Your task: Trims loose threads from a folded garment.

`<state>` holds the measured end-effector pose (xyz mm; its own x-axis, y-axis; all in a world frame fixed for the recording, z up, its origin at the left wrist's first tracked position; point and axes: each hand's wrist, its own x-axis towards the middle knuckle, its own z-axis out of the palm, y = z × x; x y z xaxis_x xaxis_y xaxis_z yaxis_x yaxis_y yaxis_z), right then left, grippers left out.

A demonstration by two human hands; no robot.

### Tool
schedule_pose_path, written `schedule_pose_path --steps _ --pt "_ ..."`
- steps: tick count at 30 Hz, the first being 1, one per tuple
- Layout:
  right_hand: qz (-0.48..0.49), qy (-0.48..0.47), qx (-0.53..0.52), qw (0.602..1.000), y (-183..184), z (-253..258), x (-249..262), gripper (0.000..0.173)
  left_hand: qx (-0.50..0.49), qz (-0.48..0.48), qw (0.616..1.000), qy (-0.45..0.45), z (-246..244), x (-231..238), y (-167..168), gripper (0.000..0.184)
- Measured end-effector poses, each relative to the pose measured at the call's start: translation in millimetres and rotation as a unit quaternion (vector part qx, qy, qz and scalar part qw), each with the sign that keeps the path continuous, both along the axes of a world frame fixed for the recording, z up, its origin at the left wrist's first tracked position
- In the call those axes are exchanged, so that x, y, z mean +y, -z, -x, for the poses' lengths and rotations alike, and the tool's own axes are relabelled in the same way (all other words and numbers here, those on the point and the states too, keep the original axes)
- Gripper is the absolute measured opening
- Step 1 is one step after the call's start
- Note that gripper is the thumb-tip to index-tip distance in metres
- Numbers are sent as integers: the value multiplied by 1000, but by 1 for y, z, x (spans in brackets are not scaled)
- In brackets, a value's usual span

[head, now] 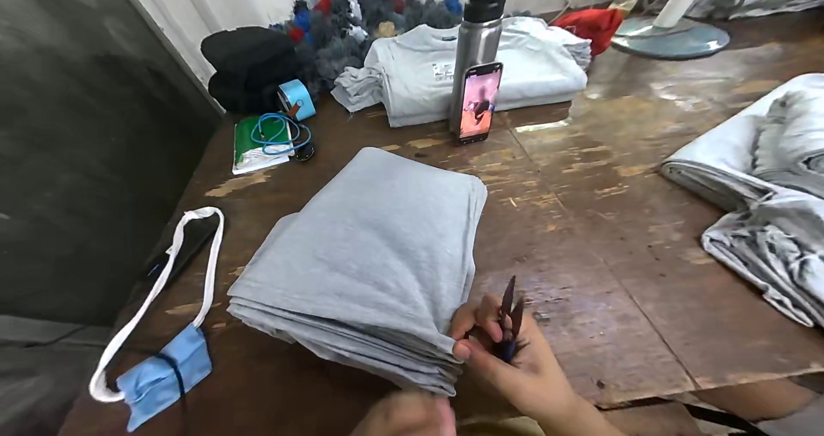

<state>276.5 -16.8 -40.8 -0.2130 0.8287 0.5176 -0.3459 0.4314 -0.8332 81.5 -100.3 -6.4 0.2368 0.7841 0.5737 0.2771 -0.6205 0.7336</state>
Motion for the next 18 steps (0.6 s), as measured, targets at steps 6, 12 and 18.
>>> schedule_pose_path --steps 6,12,18 --pt "9 45 53 998 -7 8 1 11 147 22 965 -217 -40 31 7 44" --pt "66 29 85 994 0 13 4 13 92 27 977 -193 -40 34 7 59" --pt "45 41 71 996 -2 14 0 14 -77 43 987 -135 -40 40 12 50"
